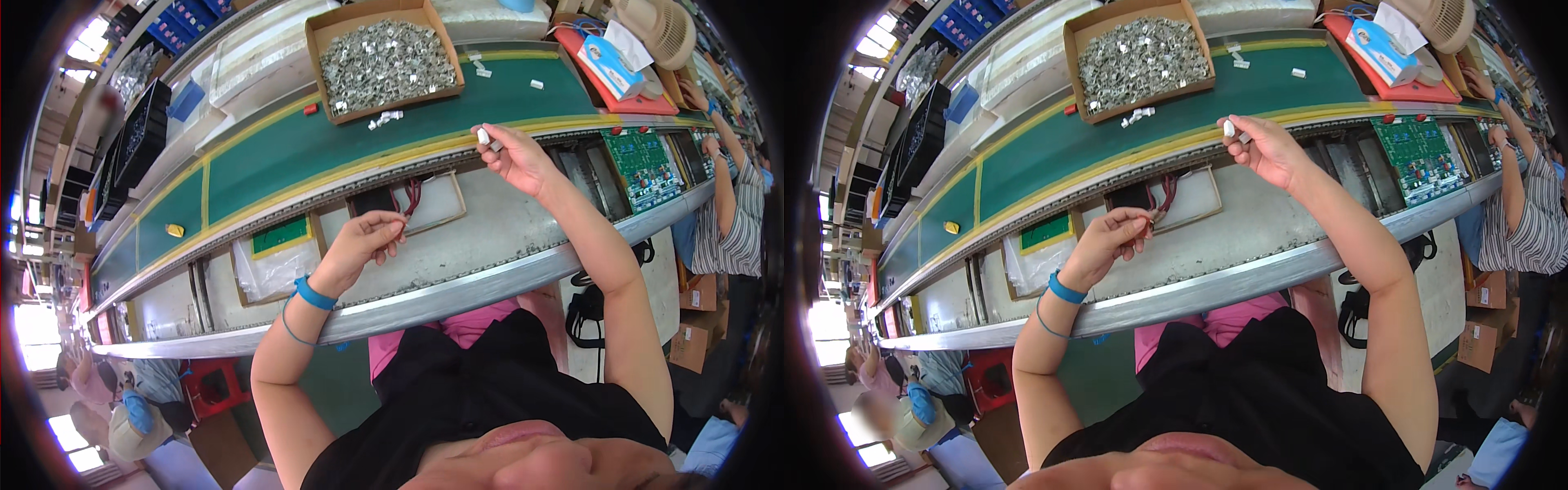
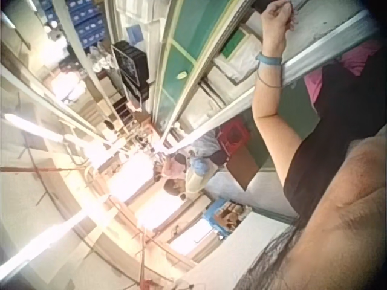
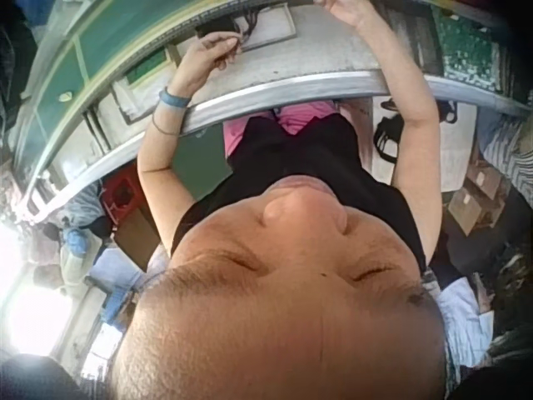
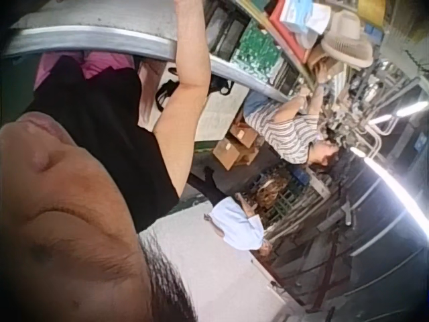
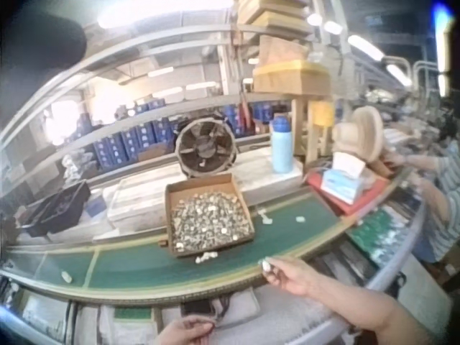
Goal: The person is manually assembling components onto green printed circuit boards at a factory workstation.
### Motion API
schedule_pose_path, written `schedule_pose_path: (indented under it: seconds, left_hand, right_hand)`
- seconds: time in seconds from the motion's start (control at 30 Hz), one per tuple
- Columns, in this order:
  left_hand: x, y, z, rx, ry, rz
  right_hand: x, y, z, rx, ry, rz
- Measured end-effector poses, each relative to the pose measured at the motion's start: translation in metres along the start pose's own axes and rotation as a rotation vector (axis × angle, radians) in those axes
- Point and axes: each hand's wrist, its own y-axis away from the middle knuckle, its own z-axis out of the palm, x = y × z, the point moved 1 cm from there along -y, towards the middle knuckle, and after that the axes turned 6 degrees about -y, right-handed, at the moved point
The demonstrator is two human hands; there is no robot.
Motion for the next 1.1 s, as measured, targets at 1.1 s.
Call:
schedule_pose_path:
  seconds: [1.1]
  left_hand:
    - [-0.012, -0.004, -0.015, 0.046, 0.252, 0.044]
  right_hand:
    - [0.038, 0.012, 0.023, -0.110, 0.352, 0.210]
